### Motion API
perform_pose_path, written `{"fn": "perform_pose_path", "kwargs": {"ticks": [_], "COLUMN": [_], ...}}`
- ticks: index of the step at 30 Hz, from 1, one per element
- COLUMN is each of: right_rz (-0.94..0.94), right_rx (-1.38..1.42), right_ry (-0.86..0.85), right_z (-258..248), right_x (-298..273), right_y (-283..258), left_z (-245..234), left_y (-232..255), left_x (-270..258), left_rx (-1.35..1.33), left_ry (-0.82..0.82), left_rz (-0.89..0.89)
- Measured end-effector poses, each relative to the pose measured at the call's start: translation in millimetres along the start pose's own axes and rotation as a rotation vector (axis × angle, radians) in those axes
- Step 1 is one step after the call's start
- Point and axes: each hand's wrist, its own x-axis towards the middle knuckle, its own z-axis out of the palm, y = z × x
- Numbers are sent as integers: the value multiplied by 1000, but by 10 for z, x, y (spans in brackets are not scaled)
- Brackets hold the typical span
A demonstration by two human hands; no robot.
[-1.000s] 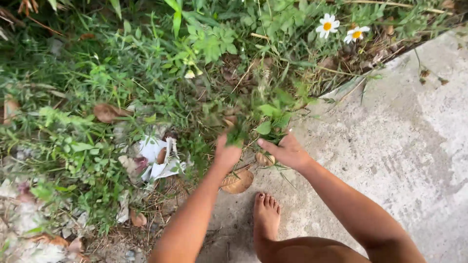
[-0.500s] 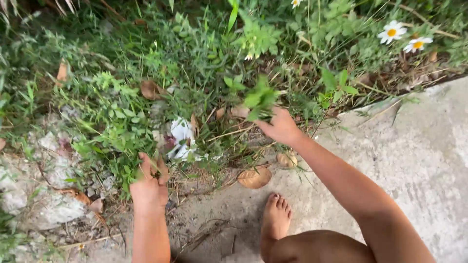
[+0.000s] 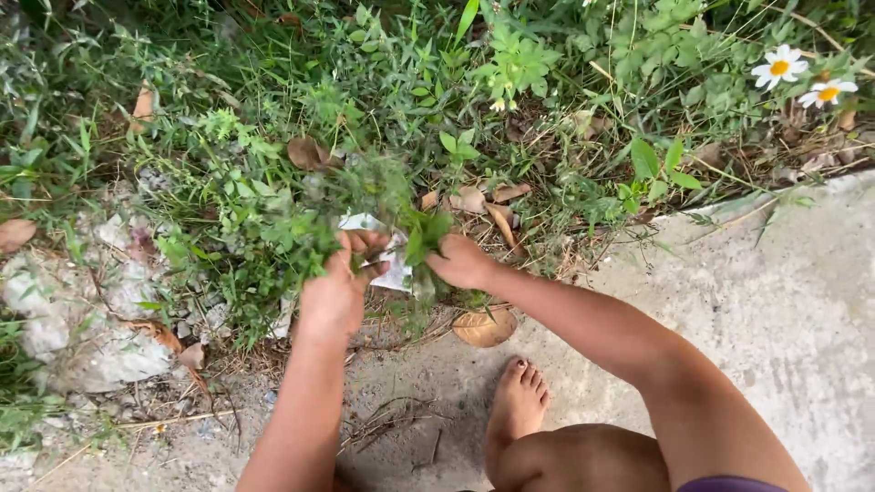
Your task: Picking weeds and small plants by hand from the edge of a paved path.
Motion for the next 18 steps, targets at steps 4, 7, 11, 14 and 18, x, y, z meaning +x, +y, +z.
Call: {"fn": "perform_pose_path", "kwargs": {"ticks": [4,7,11,14,18], "right_rz": [363,580,516,380,387], "right_rx": [237,395,863,911,634], "right_ry": [141,363,861,765,491], "right_z": [-521,-1227,-1562,-1564,-1330], "right_x": [-927,-1615,-1952,-1770,-1306], "right_y": [-82,-237,244,-248,-179], "left_z": [-238,-365,291,287,634], "left_y": [286,268,433,-341,-827], "left_x": [-69,-40,-199,54,272], "left_rx": [138,461,884,1203,1452], "left_ry": [5,70,263,-240,-366], "left_rz": [9,-131,-314,-59,198]}}
